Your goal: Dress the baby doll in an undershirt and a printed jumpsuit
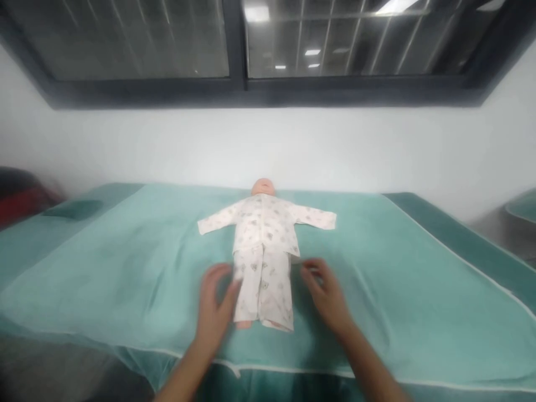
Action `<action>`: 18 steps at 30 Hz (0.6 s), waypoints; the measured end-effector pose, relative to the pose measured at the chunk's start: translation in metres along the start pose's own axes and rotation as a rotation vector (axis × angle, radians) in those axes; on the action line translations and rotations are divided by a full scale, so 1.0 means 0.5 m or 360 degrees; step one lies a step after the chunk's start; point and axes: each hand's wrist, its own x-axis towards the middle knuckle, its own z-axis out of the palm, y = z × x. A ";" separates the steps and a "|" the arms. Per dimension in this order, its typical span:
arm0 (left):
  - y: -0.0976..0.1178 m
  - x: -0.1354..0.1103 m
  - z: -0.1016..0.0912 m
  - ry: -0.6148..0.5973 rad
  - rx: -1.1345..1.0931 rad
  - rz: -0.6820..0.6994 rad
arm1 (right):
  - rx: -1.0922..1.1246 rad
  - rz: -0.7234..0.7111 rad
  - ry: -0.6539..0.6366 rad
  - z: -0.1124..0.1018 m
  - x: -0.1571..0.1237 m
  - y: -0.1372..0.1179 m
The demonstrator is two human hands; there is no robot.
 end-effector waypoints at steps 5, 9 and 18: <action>-0.047 0.157 0.026 -0.0285 -0.0695 -0.0925 | 0.0083 0.0252 0.0245 0.083 0.193 0.003; -0.057 0.208 0.044 -0.0528 -0.1043 -0.0948 | 0.0146 0.0252 0.0227 0.142 0.253 -0.003; -0.089 0.256 0.093 -0.0340 -0.1210 -0.0915 | 0.0486 -0.0037 -0.0022 0.156 0.243 0.023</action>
